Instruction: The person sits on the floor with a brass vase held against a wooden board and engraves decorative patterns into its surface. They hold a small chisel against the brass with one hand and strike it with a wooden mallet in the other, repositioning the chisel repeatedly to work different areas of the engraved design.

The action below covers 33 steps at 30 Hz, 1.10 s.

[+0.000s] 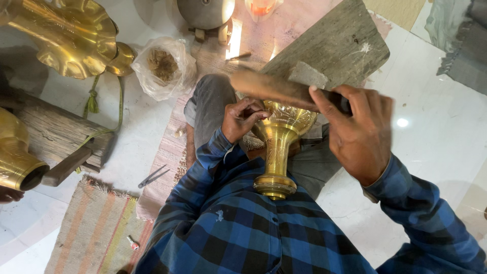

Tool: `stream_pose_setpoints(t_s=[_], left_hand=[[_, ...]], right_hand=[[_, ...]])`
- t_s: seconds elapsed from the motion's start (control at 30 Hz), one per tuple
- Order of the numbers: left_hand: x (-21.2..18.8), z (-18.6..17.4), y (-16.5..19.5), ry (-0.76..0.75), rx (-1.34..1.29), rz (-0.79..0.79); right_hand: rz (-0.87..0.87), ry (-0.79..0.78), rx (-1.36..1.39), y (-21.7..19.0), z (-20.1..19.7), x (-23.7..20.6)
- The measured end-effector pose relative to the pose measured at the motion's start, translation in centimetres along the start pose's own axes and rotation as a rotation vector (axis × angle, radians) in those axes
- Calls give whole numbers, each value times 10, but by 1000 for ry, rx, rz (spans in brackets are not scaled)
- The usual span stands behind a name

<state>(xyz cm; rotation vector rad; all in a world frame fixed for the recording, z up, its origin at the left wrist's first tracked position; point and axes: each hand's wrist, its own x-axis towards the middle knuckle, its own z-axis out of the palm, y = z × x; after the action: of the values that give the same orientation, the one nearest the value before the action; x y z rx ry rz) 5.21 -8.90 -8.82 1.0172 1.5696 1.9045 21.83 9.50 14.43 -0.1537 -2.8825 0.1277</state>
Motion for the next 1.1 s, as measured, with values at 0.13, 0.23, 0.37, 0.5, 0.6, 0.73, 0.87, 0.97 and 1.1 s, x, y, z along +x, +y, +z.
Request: stream_pose_setpoints(t_s=[0.13,0.23,0.37,0.5,0.6,0.73,0.87,0.97,1.1], left_hand=[[0,-2,1,-14,15,-26],[2,-5,2,-54,78,123],[0,-6,1,-49,8,79],[-3,-3,-6,-23,-30,126],[-5,-1,-10,0,-98,58],[-6,-1,-11,20,-27,51],[-5,-5,-9,-18,-39,50],[-5,-6,-9,-29,-19,15],[-8,-4,-10,-32,31,38]], right_hand=[[-63,-53,-183,-2,-2,2],[2,8,-20,-4,-3,7],[-54,-27,-94,-7,-10,12],[49,-38,180,-12,-13,16],[-78,-72,-228,-14,-15,18],[-3,-38,52,-15,-13,20],[-14,-3,54,-14,-10,18],[-65,-64,-19,-11,-10,16],[-51,-13,-12,-8,-6,14]])
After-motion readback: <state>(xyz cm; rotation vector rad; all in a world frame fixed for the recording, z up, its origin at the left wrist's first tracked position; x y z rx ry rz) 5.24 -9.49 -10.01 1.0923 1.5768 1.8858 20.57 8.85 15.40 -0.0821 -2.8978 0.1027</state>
